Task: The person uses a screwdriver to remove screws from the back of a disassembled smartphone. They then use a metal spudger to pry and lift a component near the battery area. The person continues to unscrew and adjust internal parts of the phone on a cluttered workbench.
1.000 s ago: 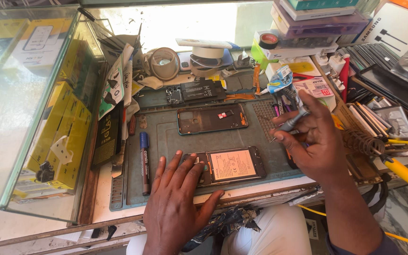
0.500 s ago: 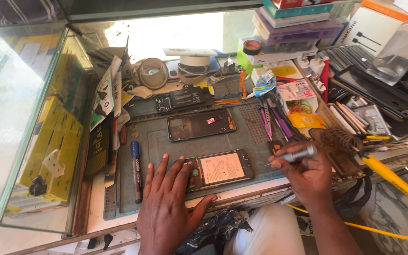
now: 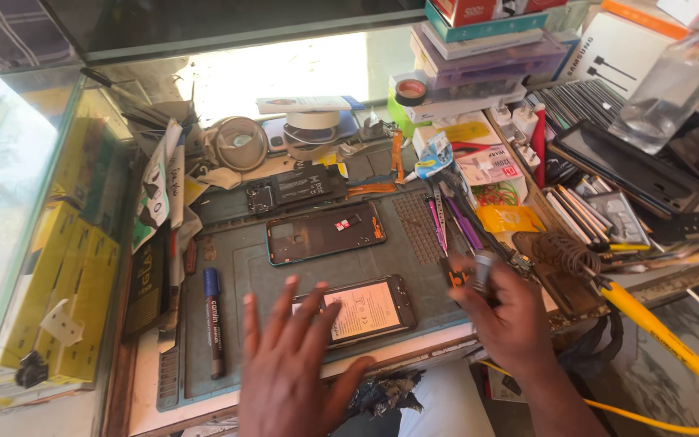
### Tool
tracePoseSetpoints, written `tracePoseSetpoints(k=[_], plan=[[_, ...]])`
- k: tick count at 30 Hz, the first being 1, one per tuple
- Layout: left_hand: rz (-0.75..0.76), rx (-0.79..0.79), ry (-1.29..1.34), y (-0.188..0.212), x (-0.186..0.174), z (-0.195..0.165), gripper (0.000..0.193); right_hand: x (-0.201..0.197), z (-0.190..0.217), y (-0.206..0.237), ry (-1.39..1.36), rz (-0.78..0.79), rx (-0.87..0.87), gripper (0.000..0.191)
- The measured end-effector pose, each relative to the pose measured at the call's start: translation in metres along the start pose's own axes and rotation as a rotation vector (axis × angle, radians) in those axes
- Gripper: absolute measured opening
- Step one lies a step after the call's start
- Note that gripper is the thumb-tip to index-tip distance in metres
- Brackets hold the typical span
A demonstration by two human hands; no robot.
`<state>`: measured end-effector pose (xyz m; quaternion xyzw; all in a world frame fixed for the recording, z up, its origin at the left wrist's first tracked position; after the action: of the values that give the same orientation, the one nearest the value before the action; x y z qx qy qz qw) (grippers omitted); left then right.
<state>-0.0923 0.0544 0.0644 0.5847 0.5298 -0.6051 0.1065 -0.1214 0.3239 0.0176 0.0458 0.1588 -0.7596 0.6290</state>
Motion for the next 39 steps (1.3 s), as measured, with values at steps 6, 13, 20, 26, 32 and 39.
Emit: tracePoseSetpoints(k=[6, 13, 20, 26, 32, 39], plan=[[0.029, 0.052, 0.109, -0.023, 0.021, -0.017, 0.067, 0.050, 0.051, -0.025, 0.855, 0.024, -0.076, 0.052], [0.062, 0.019, 0.119, -0.021, 0.030, -0.011, 0.074, 0.021, 0.043, -0.051, 0.870, -0.129, 0.046, 0.039], [0.131, 0.015, 0.112, -0.025, 0.034, -0.013, 0.079, 0.000, 0.025, -0.110, 1.017, -0.129, 0.116, 0.036], [0.130, 0.001, 0.144, -0.024, 0.031, -0.013, 0.075, -0.002, 0.007, -0.126, 0.987, -0.020, 0.252, 0.036], [0.130, 0.004, 0.139, -0.023, 0.032, -0.012, 0.072, -0.026, 0.007, -0.112, 1.085, -0.045, 0.243, 0.026], [0.138, 0.000, 0.131, -0.023, 0.032, -0.013, 0.073, -0.022, 0.014, -0.115, 1.133, -0.024, 0.071, 0.021]])
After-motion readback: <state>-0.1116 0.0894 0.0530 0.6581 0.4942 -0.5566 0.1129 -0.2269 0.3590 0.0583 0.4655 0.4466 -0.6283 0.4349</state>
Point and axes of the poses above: each hand's wrist, its own y-axis away from the middle knuckle, its own x-axis out of the palm, z = x × y, the point moved 10 cm from there along -y, towards the middle knuckle, and after that the axes turned 6 degrees about x, right-handed, at the moved point
